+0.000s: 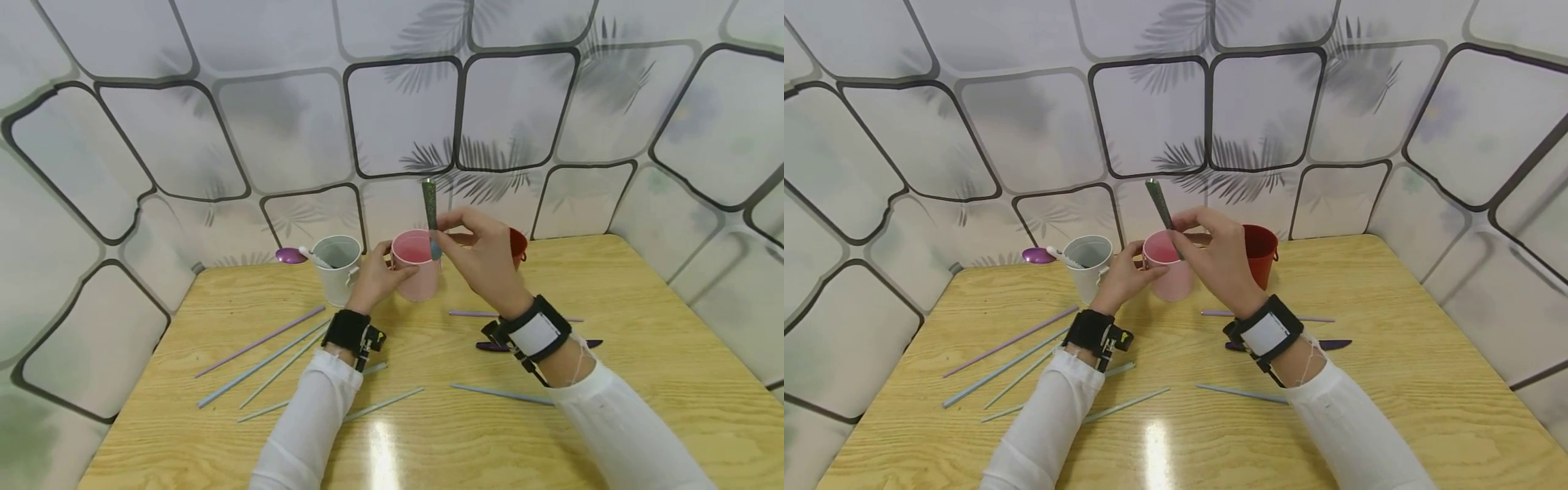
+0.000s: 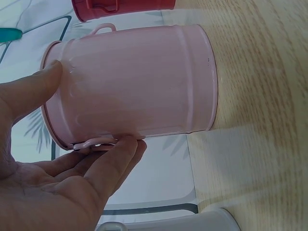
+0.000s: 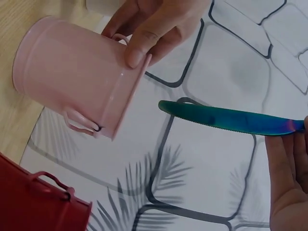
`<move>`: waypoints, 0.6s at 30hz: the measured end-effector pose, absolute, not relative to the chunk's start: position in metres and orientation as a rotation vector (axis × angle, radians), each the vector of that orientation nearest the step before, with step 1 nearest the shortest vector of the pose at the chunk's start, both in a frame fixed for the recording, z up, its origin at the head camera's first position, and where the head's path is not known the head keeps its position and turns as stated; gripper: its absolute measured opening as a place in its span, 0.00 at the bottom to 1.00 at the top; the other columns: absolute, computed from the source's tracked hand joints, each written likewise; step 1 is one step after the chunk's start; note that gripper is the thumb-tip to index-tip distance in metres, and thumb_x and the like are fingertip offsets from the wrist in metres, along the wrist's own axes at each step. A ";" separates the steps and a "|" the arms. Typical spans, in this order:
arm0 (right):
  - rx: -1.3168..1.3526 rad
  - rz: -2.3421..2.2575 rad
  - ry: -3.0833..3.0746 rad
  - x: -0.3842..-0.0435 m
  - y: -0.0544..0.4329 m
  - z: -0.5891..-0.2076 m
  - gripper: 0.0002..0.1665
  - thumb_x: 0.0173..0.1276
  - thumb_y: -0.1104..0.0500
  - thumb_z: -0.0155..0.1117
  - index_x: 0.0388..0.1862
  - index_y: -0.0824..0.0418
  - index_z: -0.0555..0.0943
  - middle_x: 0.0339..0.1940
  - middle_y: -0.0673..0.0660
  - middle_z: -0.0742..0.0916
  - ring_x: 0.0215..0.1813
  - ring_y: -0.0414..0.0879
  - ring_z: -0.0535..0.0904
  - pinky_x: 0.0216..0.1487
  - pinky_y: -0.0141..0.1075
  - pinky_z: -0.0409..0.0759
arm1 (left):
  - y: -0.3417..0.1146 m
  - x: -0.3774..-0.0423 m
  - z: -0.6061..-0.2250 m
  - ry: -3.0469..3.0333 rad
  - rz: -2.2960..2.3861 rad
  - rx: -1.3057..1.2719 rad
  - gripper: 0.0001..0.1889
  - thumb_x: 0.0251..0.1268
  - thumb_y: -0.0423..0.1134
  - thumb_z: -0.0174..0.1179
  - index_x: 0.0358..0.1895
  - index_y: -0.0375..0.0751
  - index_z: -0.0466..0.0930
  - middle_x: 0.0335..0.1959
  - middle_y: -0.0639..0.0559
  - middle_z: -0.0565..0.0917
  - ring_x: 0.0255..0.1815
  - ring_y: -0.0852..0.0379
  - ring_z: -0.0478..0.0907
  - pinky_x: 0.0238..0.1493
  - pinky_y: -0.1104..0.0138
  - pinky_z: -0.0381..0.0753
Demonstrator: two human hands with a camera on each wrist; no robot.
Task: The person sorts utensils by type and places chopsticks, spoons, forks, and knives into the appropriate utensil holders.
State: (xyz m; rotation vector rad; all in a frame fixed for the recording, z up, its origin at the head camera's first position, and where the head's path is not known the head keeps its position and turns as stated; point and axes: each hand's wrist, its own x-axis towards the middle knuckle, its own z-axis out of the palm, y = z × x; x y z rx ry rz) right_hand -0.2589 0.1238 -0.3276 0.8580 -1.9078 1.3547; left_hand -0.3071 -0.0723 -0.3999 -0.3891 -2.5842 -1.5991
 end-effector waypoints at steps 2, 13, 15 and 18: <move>0.821 1.371 -1.899 -0.266 0.120 -0.330 0.07 0.66 0.72 0.72 0.42 0.68 0.86 0.39 0.60 0.88 0.44 0.52 0.86 0.46 0.31 0.86 | -0.072 -0.307 -0.400 -2.586 -1.603 -0.387 0.39 0.63 0.37 0.74 0.73 0.28 0.66 0.67 0.32 0.75 0.64 0.38 0.78 0.62 0.54 0.81; 0.714 1.387 -2.104 -0.298 0.110 -0.366 0.06 0.66 0.69 0.73 0.41 0.65 0.86 0.37 0.58 0.89 0.43 0.49 0.87 0.44 0.34 0.87 | -0.072 -0.306 -0.399 -2.601 -1.591 -0.369 0.38 0.62 0.37 0.75 0.72 0.29 0.67 0.66 0.32 0.76 0.62 0.39 0.80 0.60 0.54 0.82; 0.736 1.357 -2.159 -0.299 0.109 -0.370 0.07 0.66 0.69 0.74 0.41 0.64 0.86 0.38 0.57 0.89 0.43 0.47 0.87 0.45 0.38 0.88 | -0.072 -0.306 -0.398 -2.600 -1.599 -0.369 0.38 0.63 0.37 0.74 0.73 0.29 0.66 0.66 0.32 0.76 0.62 0.39 0.80 0.60 0.54 0.82; 0.773 1.335 -2.213 -0.300 0.108 -0.376 0.08 0.65 0.70 0.73 0.42 0.64 0.85 0.39 0.57 0.89 0.44 0.48 0.87 0.46 0.42 0.88 | -0.072 -0.306 -0.398 -2.608 -1.594 -0.359 0.38 0.63 0.38 0.74 0.73 0.29 0.66 0.67 0.33 0.76 0.62 0.40 0.80 0.59 0.55 0.82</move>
